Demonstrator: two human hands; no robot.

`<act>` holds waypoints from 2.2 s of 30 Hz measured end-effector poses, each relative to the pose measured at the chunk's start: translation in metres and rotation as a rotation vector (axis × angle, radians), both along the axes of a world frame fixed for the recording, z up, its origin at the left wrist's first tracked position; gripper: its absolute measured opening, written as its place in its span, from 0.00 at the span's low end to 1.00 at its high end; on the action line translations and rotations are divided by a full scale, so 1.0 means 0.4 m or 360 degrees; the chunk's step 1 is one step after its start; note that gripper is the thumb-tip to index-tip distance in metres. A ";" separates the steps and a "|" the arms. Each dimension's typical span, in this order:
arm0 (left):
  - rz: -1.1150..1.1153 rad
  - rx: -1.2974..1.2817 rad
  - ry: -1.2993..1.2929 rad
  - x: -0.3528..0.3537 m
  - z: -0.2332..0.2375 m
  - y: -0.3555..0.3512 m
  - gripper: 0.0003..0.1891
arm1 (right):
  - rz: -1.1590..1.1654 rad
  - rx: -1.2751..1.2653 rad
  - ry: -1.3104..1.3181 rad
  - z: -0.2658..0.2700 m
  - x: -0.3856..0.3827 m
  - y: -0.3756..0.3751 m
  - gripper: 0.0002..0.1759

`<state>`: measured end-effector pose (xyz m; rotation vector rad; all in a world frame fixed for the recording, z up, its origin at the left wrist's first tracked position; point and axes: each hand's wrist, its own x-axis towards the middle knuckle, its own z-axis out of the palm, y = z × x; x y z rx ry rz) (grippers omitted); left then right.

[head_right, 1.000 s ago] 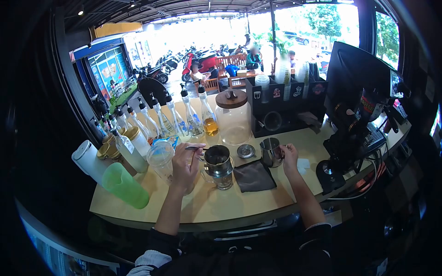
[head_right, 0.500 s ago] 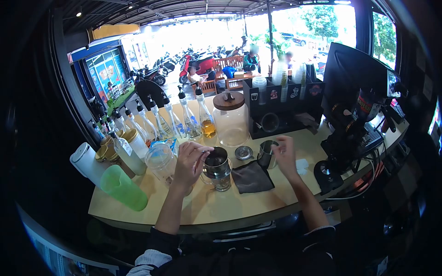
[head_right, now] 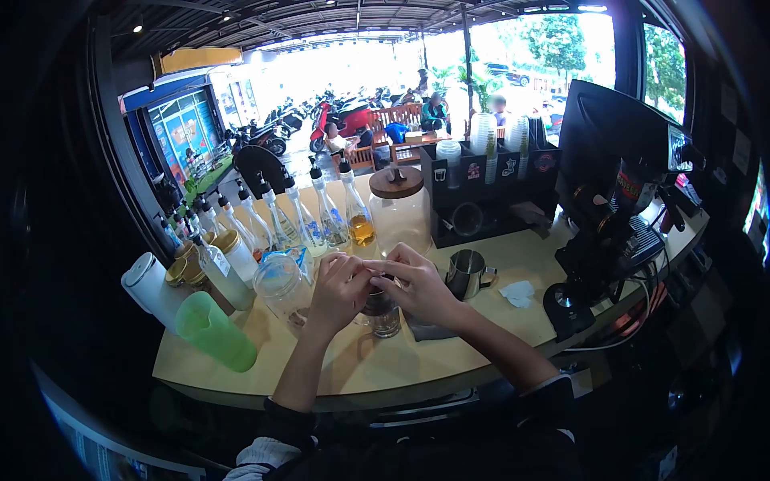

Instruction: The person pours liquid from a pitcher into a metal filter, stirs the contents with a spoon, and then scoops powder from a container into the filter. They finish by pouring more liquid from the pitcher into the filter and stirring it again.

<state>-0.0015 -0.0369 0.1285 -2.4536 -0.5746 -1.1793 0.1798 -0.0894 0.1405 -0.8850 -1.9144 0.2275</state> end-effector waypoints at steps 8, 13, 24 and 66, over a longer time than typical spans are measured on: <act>-0.0042 -0.0116 -0.0070 0.004 0.006 -0.009 0.09 | 0.0003 0.0230 0.0007 0.003 -0.010 0.005 0.13; -0.0121 -0.0592 -0.0288 -0.009 -0.014 0.002 0.20 | 0.0006 0.0276 -0.0070 0.007 0.002 -0.001 0.08; -0.0101 -0.1120 -0.0241 -0.012 -0.080 0.045 0.55 | -0.0105 0.0365 0.0018 0.006 0.004 -0.015 0.08; -0.0098 -0.1296 -0.0490 0.001 -0.087 0.043 0.44 | 0.0056 0.0646 -0.0450 -0.085 0.038 0.027 0.16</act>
